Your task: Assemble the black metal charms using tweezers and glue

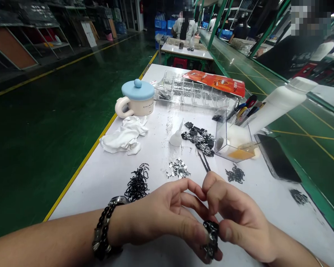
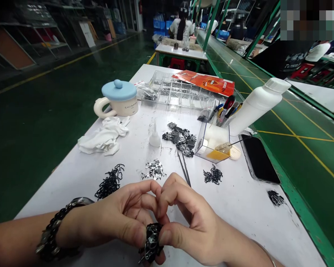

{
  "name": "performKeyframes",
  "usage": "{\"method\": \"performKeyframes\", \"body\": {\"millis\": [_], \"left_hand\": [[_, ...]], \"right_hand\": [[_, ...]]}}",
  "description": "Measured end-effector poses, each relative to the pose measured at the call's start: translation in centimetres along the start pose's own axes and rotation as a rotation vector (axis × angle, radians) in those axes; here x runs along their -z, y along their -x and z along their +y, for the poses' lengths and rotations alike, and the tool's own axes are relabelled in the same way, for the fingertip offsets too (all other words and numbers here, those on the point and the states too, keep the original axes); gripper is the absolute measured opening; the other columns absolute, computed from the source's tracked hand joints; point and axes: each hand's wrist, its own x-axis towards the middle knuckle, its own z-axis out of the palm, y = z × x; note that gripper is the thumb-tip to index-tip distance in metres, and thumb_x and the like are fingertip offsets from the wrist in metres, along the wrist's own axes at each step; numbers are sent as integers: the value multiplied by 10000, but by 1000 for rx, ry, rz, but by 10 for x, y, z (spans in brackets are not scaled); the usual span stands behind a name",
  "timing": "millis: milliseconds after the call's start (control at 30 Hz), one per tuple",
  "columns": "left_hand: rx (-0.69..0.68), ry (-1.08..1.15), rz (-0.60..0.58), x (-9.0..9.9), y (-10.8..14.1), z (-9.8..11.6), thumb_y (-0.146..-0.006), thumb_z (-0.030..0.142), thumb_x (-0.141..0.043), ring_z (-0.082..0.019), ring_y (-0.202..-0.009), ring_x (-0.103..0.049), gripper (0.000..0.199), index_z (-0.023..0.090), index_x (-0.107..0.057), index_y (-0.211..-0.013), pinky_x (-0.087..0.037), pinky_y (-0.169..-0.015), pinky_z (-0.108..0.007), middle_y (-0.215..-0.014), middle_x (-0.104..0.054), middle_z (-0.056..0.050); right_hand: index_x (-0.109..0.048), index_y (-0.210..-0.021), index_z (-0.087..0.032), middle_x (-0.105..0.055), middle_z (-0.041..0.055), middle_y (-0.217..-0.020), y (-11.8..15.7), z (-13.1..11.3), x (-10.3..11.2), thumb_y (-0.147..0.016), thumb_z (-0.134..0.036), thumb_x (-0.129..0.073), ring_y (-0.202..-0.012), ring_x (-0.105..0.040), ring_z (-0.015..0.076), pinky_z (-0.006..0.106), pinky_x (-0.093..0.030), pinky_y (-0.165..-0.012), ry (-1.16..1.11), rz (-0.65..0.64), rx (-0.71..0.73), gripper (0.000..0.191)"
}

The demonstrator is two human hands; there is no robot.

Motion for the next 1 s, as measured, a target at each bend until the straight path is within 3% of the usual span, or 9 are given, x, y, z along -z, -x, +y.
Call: {"method": "performKeyframes", "body": {"millis": [100, 233, 300, 400, 500, 633, 833, 1000], "left_hand": [[-21, 18, -11, -1, 0, -2, -730, 90, -692, -190, -757, -693, 334, 171, -456, -952, -543, -684, -295, -925, -620, -62], [-50, 26, 14, 1, -1, -3, -713, 141, -724, -234, -818, -687, 316, 157, -477, -910, -537, -673, -296, -950, -637, -101], [-66, 8, 46, 2, -2, -1, -701, 147, -733, -236, -831, -682, 286, 134, -517, -888, -534, -694, -297, -965, -635, -113], [-99, 5, 68, 4, -2, 2, -684, 151, -746, -228, -845, -676, 273, 113, -562, -883, -525, -719, -282, -972, -636, -114], [-108, 16, 66, 6, -3, 3, -683, 142, -746, -221, -861, -671, 271, 124, -581, -898, -516, -710, -256, -995, -632, -99], [-103, 7, 83, 5, -3, 3, -692, 151, -744, -228, -874, -671, 258, 142, -588, -896, -514, -712, -256, -1005, -632, -87], [-93, -6, 109, 5, -2, 5, -697, 148, -737, -231, -868, -667, 253, 126, -590, -903, -515, -721, -270, -965, -628, -82], [-120, 2, 100, 7, -2, 6, -710, 141, -723, -230, -857, -666, 243, 114, -581, -907, -515, -727, -279, -947, -624, -86]], "right_hand": [[-480, -916, -246, -428, 18, -874, 1, -9, 10, -832, -392, -549, -786, -450, 133, 256, -399, -678, 84, 46, 48, 182], [-512, -925, -242, -464, 25, -876, 13, -26, 48, -841, -236, -536, -833, -458, 149, 279, -391, -724, 616, 243, 148, 88], [-528, -886, -235, -502, 26, -873, 25, -25, 70, -823, -192, -552, -841, -477, 159, 297, -392, -735, 885, 330, 67, 80], [-546, -845, -232, -544, 34, -869, 42, -10, 94, -832, -260, -530, -836, -506, 179, 329, -417, -734, 1120, 293, -236, 35], [-560, -803, -215, -560, 51, -850, 53, 10, 102, -836, -282, -493, -810, -525, 194, 355, -436, -720, 1175, 252, -384, 100], [-564, -790, -212, -571, 51, -847, 54, 20, 99, -847, -280, -469, -813, -539, 188, 347, -450, -725, 1171, 258, -404, 130], [-534, -746, -209, -553, 42, -772, 53, 23, 95, -858, -251, -440, -741, -525, 183, 347, -431, -680, 1180, 258, -375, 152], [-459, -809, -205, -536, 39, -817, 61, 21, 90, -888, -234, -394, -728, -507, 151, 305, -433, -660, 1166, 304, -267, 106]]}}
